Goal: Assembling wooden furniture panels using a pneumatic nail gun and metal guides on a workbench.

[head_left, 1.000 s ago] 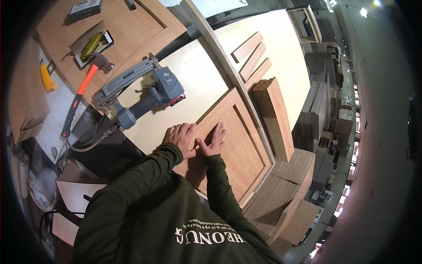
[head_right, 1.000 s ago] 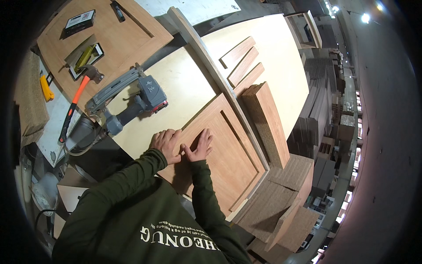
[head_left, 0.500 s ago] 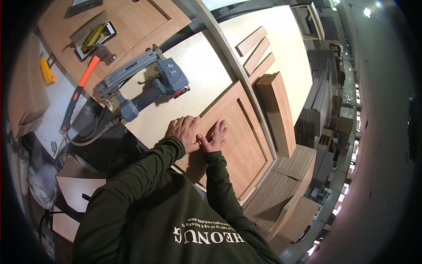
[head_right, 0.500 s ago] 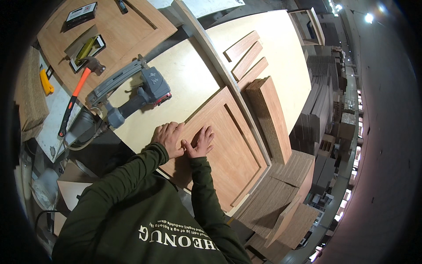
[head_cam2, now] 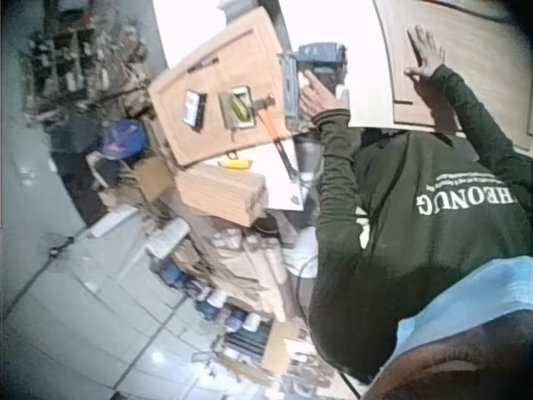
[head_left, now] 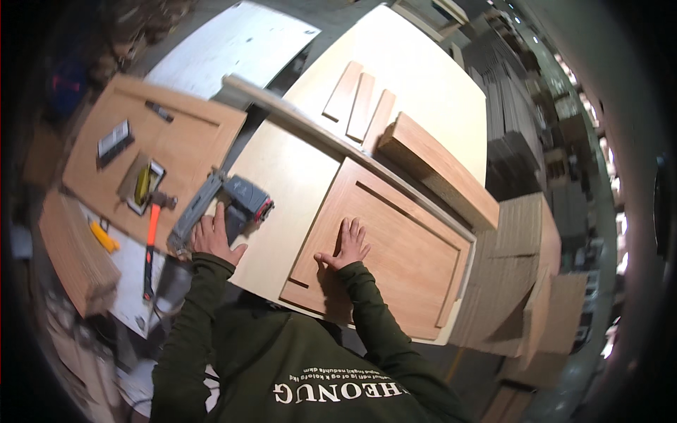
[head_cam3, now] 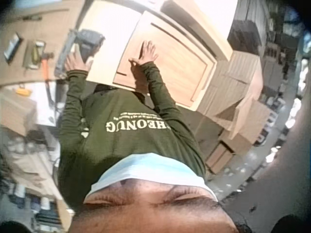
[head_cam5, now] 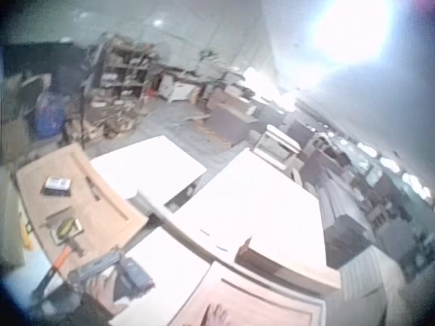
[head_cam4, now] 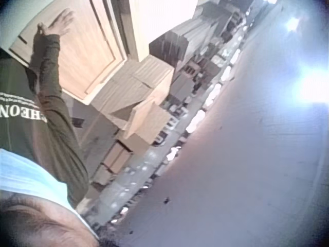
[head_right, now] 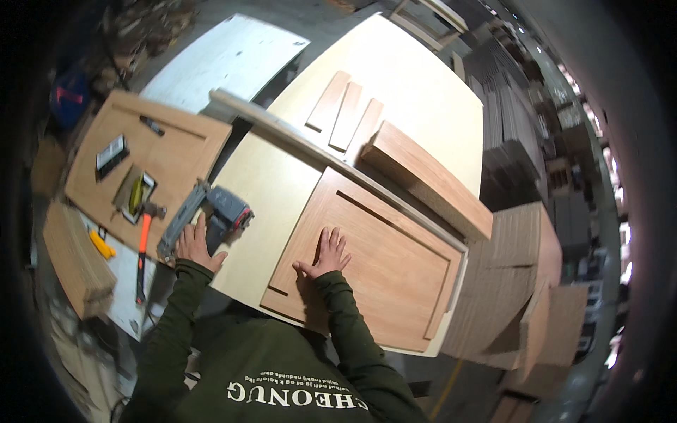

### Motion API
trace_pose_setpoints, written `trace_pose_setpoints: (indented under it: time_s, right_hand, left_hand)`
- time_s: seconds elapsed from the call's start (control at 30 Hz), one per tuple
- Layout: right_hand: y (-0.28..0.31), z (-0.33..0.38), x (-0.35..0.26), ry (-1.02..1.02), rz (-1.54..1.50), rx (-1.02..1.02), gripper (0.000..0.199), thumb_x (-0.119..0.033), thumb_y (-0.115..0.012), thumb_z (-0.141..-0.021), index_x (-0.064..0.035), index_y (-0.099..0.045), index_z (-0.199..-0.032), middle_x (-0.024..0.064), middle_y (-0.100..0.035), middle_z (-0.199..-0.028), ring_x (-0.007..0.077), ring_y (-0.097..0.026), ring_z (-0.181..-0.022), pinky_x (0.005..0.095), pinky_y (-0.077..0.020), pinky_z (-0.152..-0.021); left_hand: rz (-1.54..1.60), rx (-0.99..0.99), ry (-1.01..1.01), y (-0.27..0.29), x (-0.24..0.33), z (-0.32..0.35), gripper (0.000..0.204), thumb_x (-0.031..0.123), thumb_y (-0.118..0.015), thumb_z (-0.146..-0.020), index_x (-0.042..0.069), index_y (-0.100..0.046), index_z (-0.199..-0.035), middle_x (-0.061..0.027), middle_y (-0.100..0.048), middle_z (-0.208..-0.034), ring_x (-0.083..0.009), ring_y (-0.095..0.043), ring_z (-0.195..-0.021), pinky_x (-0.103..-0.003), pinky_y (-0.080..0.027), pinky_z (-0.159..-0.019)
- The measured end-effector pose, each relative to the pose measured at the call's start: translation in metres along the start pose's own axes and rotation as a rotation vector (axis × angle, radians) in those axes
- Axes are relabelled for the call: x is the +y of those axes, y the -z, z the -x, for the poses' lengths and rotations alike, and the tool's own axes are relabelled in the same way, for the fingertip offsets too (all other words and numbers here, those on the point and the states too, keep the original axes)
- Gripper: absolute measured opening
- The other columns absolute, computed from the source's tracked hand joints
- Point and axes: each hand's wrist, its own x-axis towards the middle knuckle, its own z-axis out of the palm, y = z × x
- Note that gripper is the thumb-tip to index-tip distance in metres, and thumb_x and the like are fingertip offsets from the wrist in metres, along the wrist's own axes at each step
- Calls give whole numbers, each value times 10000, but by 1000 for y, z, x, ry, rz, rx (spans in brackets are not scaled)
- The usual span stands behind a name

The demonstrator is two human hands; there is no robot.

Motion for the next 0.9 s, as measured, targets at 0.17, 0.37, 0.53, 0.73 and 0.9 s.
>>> trace_pose_setpoints:
  time_s: [0.17,0.37,0.53,0.73,0.9]
  right_hand:
    - [8,3,-6,-22,-55,6,1187,-569,-708,-460,-174,-69,-1380,101,23,-1441,340,46,-1314,653,-19,-941]
    - [21,7,-2,-52,-92,-23,1131,-514,-706,-502,-158,-82,-1376,88,-2,-1441,298,61,-1319,597,5,-987]
    - [34,14,-2,-41,-177,9,1094,-469,-704,-536,-127,-85,-1371,86,-22,-1438,295,42,-1319,574,10,-1002]
    - [37,15,-1,-51,-229,-6,1068,-443,-711,-549,-119,-106,-1367,83,-32,-1438,287,36,-1320,555,6,-1013]
    - [37,18,-1,-31,-292,22,1021,-401,-711,-572,-118,-131,-1364,79,-36,-1438,274,27,-1322,530,10,-1024]
  left_hand:
    - [25,-399,276,-22,10,-48,981,342,-697,-586,43,-124,-1324,-249,-555,-982,-382,-562,-883,-425,-433,-806]
    - [261,-343,-25,-19,-23,-77,504,158,-618,-529,30,-499,-1003,-166,-573,-863,-312,-569,-840,-362,-460,-747]
    - [675,-644,-99,61,84,-107,358,19,-580,-582,7,-545,-938,-49,-556,-637,-142,-543,-536,-272,-463,-512]
    - [516,-723,-162,28,157,-159,228,-42,-537,-666,23,-501,-881,-72,-511,-580,-184,-540,-449,-319,-469,-380]
    - [562,-719,-25,13,195,-180,122,4,-555,-639,-8,-540,-759,-80,-512,-540,-180,-527,-427,-310,-456,-346]
